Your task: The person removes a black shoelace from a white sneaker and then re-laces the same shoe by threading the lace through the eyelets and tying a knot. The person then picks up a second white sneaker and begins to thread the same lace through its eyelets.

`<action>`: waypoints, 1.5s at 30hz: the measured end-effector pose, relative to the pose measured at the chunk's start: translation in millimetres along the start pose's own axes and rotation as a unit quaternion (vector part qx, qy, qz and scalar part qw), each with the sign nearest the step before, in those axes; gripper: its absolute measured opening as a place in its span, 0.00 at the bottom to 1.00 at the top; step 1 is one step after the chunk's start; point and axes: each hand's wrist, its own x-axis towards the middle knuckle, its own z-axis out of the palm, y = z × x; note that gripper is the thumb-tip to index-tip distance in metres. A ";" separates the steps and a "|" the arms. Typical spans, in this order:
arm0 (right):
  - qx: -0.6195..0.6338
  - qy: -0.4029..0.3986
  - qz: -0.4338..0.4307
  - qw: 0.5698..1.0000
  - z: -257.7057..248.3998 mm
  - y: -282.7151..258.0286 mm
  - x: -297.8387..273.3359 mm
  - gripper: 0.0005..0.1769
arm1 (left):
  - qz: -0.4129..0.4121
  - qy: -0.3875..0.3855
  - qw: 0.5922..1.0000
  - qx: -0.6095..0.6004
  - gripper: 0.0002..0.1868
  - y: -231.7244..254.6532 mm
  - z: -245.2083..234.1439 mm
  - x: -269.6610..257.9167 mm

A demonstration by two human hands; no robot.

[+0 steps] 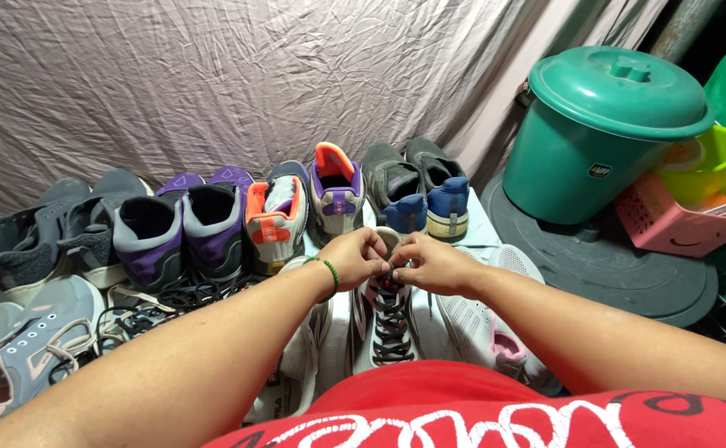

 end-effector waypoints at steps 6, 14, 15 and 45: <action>0.041 -0.058 0.111 0.991 1.5 -9.8 -6.4 0.16 | -0.004 0.039 0.998 0.044 0.17 24.9 -2.5 -21.6; 0.292 -0.113 0.069 0.947 8.5 13.7 -6.7 0.11 | 0.058 0.016 0.969 0.241 0.22 30.8 -2.9 -43.5; 0.290 -0.114 0.072 0.947 6.6 16.1 -10.4 0.11 | 0.052 0.004 0.962 0.267 0.20 30.6 1.1 -42.2; 0.138 0.130 -0.042 0.981 -6.0 -18.5 -3.2 0.19 | 0.106 -0.104 0.966 -0.211 0.16 81.5 -51.2 9.7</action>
